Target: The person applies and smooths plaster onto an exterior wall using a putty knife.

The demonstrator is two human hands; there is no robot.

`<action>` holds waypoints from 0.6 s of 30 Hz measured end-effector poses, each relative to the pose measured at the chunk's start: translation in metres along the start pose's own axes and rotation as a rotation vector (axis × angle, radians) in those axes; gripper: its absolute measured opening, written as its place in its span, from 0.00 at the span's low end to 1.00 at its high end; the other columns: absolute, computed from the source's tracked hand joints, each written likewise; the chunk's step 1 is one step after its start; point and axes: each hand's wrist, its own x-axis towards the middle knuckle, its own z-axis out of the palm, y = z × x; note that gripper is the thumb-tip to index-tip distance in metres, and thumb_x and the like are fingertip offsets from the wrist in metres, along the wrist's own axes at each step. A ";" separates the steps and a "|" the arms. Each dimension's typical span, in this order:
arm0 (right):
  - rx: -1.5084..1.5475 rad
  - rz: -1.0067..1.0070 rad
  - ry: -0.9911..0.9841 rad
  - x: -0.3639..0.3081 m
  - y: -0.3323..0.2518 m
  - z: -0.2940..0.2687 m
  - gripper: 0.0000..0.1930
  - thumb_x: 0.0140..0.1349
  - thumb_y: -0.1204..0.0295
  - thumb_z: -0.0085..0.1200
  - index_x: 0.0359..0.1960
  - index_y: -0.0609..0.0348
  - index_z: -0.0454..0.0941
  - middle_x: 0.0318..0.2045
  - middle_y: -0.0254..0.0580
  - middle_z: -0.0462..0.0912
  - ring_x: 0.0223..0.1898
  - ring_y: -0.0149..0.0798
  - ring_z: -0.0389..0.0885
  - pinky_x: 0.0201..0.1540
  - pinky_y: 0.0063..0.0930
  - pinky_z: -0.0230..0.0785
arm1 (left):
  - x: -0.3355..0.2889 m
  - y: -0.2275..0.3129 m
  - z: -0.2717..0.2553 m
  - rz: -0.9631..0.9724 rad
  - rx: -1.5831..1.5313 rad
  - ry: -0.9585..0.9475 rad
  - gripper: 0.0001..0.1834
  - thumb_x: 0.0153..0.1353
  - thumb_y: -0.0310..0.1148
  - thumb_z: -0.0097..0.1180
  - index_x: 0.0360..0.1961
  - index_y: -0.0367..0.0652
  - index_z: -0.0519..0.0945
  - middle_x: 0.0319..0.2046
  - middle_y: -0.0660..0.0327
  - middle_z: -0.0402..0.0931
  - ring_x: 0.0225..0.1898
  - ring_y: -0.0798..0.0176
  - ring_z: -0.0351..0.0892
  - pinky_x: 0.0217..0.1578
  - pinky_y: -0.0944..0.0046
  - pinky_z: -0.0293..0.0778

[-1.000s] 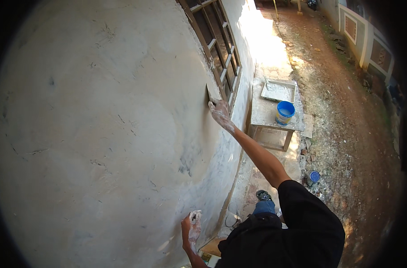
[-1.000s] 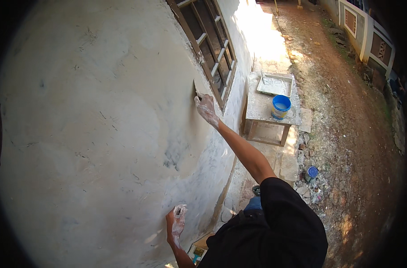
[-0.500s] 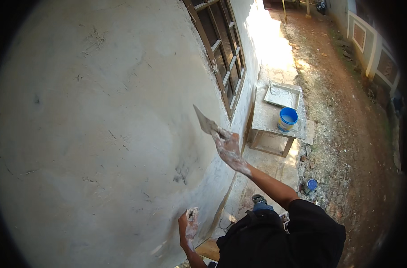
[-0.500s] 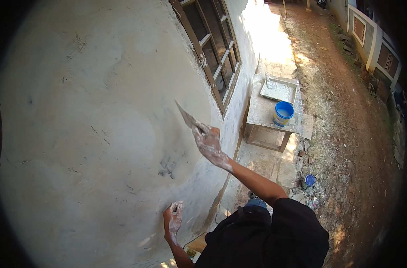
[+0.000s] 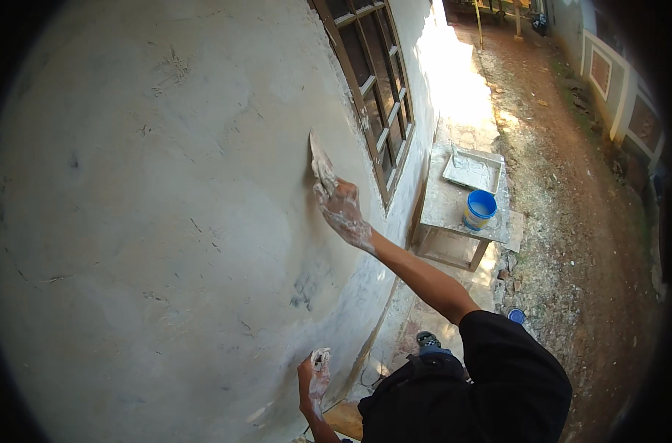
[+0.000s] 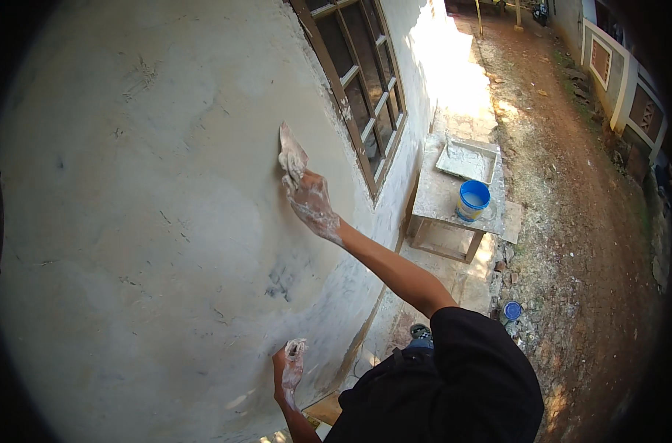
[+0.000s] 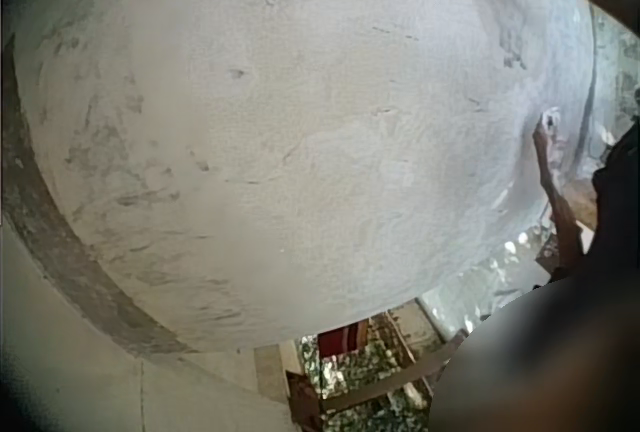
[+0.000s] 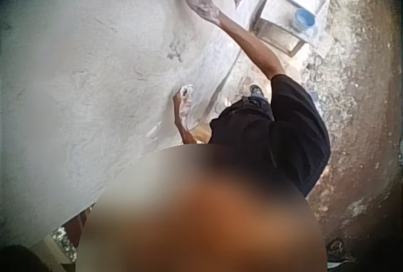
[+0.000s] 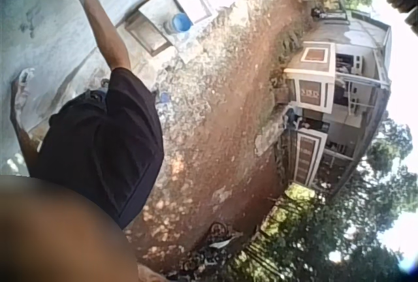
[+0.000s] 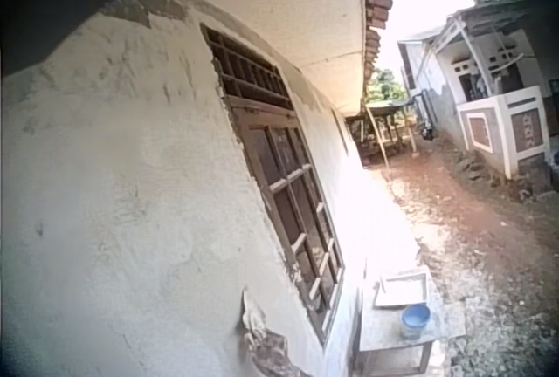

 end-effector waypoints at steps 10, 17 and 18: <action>0.112 -0.263 -0.046 -0.137 -0.099 -0.029 0.16 0.54 0.77 0.60 0.46 0.66 0.79 0.36 0.51 0.83 0.32 0.46 0.85 0.32 0.31 0.79 | 0.006 -0.010 -0.007 0.078 -0.018 -0.018 0.10 0.61 0.26 0.53 0.41 0.35 0.81 0.34 0.53 0.83 0.36 0.63 0.82 0.40 0.64 0.74; -0.303 -0.029 0.527 0.039 0.032 -0.045 0.15 0.63 0.69 0.52 0.45 0.68 0.78 0.18 0.47 0.75 0.18 0.40 0.72 0.24 0.33 0.65 | -0.001 -0.023 -0.007 0.105 -0.008 -0.053 0.11 0.62 0.29 0.53 0.42 0.35 0.80 0.36 0.50 0.82 0.38 0.57 0.82 0.42 0.62 0.74; -0.484 -0.122 0.550 0.048 0.024 -0.040 0.14 0.63 0.71 0.52 0.47 0.66 0.78 0.20 0.50 0.77 0.19 0.41 0.73 0.25 0.31 0.68 | -0.002 -0.028 -0.008 0.105 0.021 -0.076 0.12 0.62 0.31 0.52 0.42 0.35 0.80 0.38 0.47 0.82 0.41 0.50 0.83 0.43 0.59 0.75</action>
